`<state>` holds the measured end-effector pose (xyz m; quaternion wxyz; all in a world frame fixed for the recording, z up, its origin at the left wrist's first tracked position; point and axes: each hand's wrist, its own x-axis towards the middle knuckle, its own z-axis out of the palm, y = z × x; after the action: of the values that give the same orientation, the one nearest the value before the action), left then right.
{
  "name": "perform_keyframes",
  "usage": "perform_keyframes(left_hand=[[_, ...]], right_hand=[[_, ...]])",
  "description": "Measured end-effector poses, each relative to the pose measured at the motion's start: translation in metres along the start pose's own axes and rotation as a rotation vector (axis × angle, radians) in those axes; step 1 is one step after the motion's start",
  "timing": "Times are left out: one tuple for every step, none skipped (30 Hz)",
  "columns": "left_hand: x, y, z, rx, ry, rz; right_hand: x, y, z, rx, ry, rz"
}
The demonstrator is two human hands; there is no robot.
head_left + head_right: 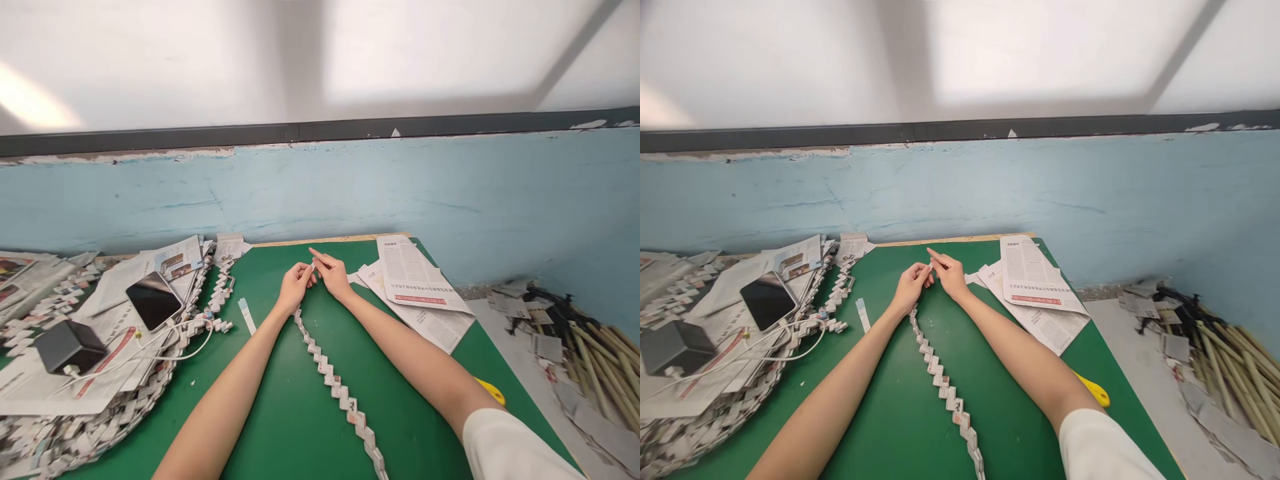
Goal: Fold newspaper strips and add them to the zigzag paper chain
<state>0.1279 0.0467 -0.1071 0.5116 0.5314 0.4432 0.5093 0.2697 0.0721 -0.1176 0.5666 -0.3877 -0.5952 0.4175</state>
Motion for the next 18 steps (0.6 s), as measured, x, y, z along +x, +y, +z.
perform_keyframes(left_hand=[[0.0, 0.001, 0.001, -0.01, -0.003, 0.004], [0.0, 0.001, 0.001, -0.018, -0.007, 0.008], [0.0, 0.002, 0.001, -0.024, -0.013, 0.009], [-0.001, 0.002, 0.001, -0.027, -0.02, 0.009], [-0.001, 0.002, 0.001, -0.027, -0.028, 0.007], [-0.001, 0.003, 0.001, -0.028, -0.036, 0.006], [-0.001, 0.003, 0.001, -0.029, -0.041, 0.006], [-0.001, 0.002, 0.001, -0.03, -0.043, 0.007], [-0.001, 0.002, 0.001, -0.03, -0.042, 0.008], [-0.001, 0.002, 0.001, -0.03, -0.041, 0.009], [-0.001, 0.001, 0.001, -0.029, -0.04, 0.01], [-0.001, 0.001, 0.001, -0.027, -0.04, 0.01], [-0.001, 0.0, 0.0, -0.025, -0.04, 0.011], [-0.001, -0.001, 0.0, -0.025, -0.042, 0.013], [0.0, -0.001, 0.0, -0.025, -0.043, 0.015], [0.0, -0.002, 0.0, -0.026, -0.046, 0.019], [0.0, -0.002, -0.001, -0.026, -0.048, 0.021], [0.0, -0.002, -0.001, -0.025, -0.05, 0.022]], right_hand=[[0.0, 0.001, 0.0, -0.007, -0.002, -0.015], [-0.001, 0.003, 0.0, -0.01, -0.007, -0.028], [-0.001, 0.003, 0.0, -0.003, -0.015, -0.034], [0.0, 0.004, -0.001, 0.016, -0.022, -0.03], [0.0, 0.004, -0.002, 0.041, -0.03, -0.022], [0.001, 0.004, -0.003, 0.07, -0.036, -0.012], [0.001, 0.002, -0.004, 0.1, -0.041, -0.005], [0.001, 0.001, -0.004, 0.127, -0.049, -0.001], [0.002, -0.001, -0.005, 0.147, -0.056, 0.003], [0.002, -0.002, -0.005, 0.159, -0.065, 0.01], [0.002, -0.004, -0.005, 0.16, -0.072, 0.025], [0.002, -0.005, -0.005, 0.155, -0.075, 0.043], [0.002, -0.006, -0.004, 0.144, -0.074, 0.062], [0.003, -0.007, -0.003, 0.132, -0.069, 0.077], [0.003, -0.007, -0.003, 0.125, -0.062, 0.086], [0.003, -0.007, -0.002, 0.124, -0.058, 0.089], [0.004, -0.007, -0.002, 0.127, -0.056, 0.087], [0.004, -0.006, -0.002, 0.131, -0.056, 0.081]])
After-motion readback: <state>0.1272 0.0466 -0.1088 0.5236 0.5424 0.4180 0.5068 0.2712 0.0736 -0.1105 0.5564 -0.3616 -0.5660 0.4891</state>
